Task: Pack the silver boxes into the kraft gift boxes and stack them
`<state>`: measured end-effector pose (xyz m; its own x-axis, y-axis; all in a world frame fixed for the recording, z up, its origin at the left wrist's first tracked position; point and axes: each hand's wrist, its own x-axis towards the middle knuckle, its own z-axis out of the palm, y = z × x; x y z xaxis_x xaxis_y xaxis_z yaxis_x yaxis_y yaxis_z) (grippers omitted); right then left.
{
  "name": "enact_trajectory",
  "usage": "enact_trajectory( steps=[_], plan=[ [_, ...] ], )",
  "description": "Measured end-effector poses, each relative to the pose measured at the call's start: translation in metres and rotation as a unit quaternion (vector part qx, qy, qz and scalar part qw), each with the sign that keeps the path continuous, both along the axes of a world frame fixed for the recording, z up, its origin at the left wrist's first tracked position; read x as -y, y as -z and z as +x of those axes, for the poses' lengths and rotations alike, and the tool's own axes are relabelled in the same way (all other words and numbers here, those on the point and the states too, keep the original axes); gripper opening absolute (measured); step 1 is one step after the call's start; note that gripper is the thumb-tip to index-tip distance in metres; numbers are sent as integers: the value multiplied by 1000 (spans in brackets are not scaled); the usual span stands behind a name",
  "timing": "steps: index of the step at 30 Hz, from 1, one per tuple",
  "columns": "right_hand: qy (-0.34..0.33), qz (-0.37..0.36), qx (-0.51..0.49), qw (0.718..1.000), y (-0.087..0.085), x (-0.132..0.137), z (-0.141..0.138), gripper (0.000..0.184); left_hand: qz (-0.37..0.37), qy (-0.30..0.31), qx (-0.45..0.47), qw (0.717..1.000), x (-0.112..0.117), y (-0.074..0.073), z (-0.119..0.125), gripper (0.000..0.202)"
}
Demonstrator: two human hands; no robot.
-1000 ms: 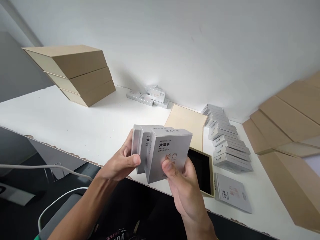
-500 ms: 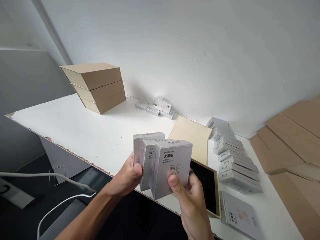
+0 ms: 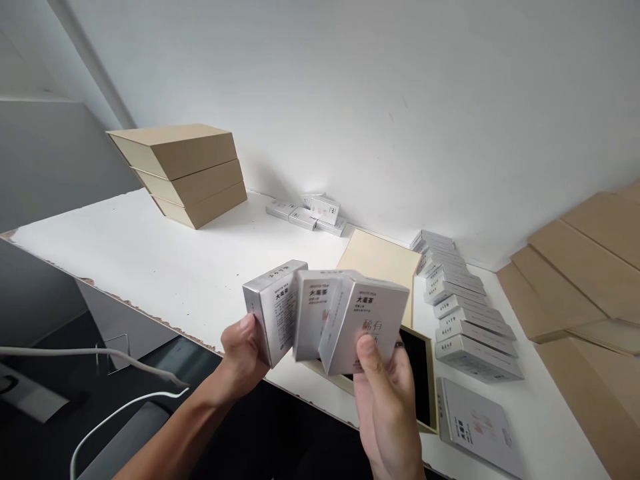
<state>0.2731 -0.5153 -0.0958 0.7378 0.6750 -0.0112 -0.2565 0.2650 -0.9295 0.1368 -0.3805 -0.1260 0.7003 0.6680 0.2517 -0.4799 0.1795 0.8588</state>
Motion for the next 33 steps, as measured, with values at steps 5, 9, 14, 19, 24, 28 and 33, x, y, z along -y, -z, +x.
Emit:
enact_trajectory(
  steps=[5,9,14,19,24,28,33],
  plan=[
    [112,36,124,985,0,-19,-10,62,16,-5,26,1000,11,-7,6,53],
    [160,25,209,964,1,-25,-18,51,-2,-14,58,998,9,-22,15,80],
    [82,52,280,955,8,-23,-19,48,12,26,-2,1000,-7,-24,12,101],
    [-11,32,323,946,14,-18,-15,53,32,16,-58,998,-14,-19,5,84],
    [-146,24,284,947,7,-18,-19,85,56,-7,-88,994,-20,-19,-5,106],
    [-170,-65,353,918,6,-25,-19,112,149,1,-120,982,-26,-21,-10,108],
    [-188,-152,413,878,2,-30,-6,100,178,-37,-122,976,-38,-30,-14,108]
  ],
)
